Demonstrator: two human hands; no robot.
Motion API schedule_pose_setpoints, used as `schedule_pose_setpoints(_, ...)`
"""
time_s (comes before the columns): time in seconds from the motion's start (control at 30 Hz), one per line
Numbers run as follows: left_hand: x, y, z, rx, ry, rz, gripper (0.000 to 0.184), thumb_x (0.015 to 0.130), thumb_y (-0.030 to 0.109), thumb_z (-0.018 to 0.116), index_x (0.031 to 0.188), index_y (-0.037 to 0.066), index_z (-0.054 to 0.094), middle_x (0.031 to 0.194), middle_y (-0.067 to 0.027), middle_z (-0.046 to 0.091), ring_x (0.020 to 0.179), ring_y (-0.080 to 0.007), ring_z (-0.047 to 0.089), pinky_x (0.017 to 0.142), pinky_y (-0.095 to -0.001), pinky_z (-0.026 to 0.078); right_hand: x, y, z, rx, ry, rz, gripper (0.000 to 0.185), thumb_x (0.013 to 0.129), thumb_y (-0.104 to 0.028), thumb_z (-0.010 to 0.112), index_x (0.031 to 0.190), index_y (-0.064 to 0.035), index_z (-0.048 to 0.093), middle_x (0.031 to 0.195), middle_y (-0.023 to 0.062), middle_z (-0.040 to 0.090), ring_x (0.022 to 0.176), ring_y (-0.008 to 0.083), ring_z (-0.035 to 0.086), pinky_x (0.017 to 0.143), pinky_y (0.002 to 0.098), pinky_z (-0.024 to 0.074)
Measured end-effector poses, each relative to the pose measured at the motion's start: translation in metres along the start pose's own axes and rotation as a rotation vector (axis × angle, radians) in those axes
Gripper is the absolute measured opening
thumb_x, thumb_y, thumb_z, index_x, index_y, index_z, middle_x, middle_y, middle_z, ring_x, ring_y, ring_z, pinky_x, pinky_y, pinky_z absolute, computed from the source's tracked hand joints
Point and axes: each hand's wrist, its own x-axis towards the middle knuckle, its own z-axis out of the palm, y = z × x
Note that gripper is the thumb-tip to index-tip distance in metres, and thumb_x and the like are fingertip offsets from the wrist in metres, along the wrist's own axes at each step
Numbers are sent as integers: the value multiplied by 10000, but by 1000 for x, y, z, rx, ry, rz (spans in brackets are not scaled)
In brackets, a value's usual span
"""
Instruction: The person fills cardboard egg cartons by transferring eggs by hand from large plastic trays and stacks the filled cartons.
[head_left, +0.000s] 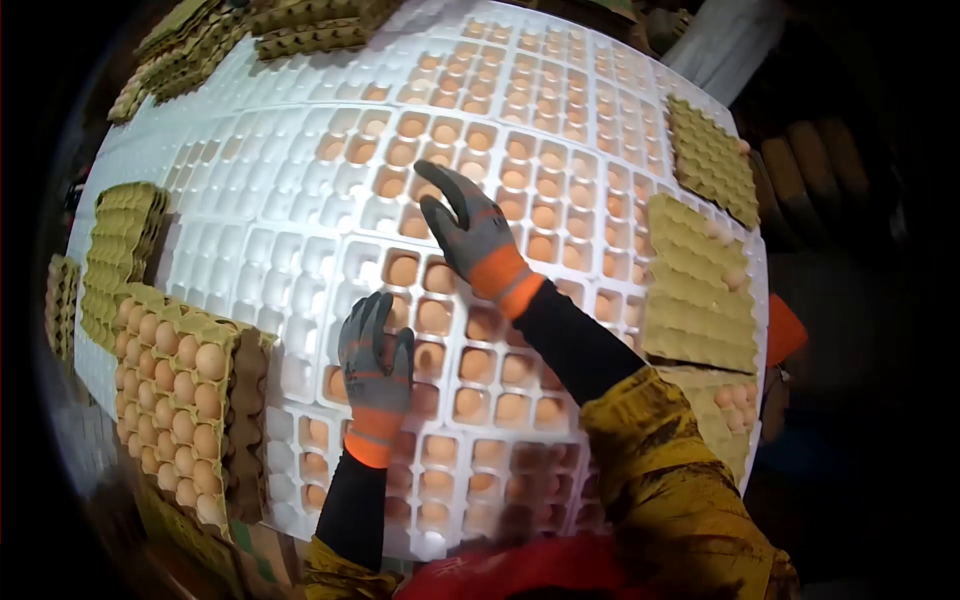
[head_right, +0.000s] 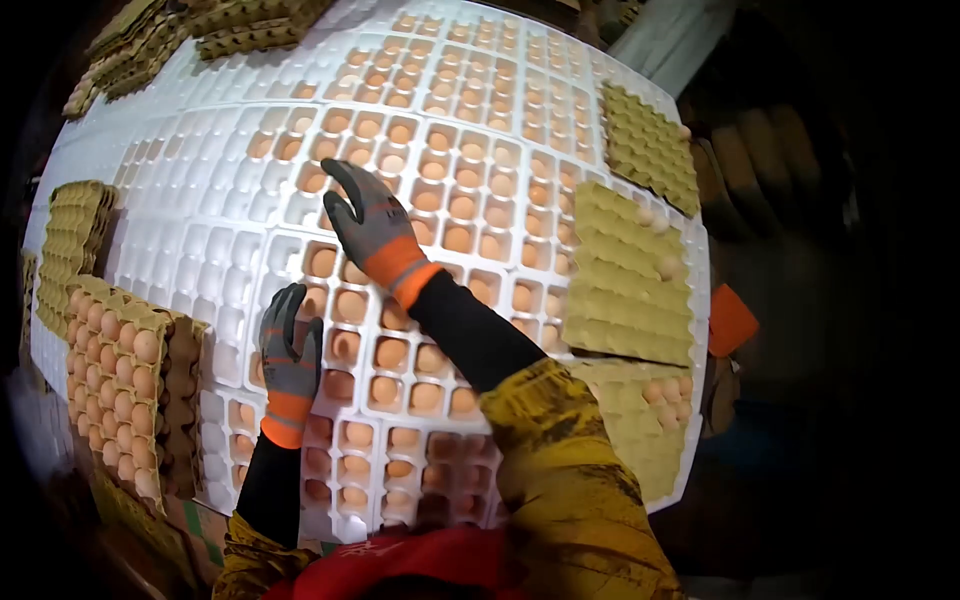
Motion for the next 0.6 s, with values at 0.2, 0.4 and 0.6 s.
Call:
schedule_pose_setpoints(0.2, -41, 86, 58, -217, -178, 111, 451, 879, 6, 652, 1322, 31, 576, 1316, -129, 612, 1267, -287, 546, 1041, -397, 449, -203, -79, -137, -176, -43, 48, 367, 940, -180, 616, 1302, -120, 595, 1268, 156, 611, 1140, 365, 584, 970, 425, 483)
schedule_pose_setpoints(0.4, -104, 208, 143, -172, -366, 439, 330, 872, 34, 684, 1201, 46, 667, 1112, -129, 679, 1042, -278, 643, 908, -379, 500, -403, -94, -347, -517, 443, 550, 385, 914, -50, 546, 1291, -95, 610, 1199, 112, 650, 1079, 269, 624, 925, 359, 499)
schedule_pose_setpoints(0.6, -144, 321, 220, -36, -396, 726, 473, 790, 190, 774, 1223, 75, 623, 1135, -145, 627, 1019, -345, 586, 886, -442, 443, -457, -31, -417, -1012, -45, 262, 409, 892, -110, 556, 1297, -145, 600, 1275, 104, 612, 1112, 353, 579, 993, 466, 450)
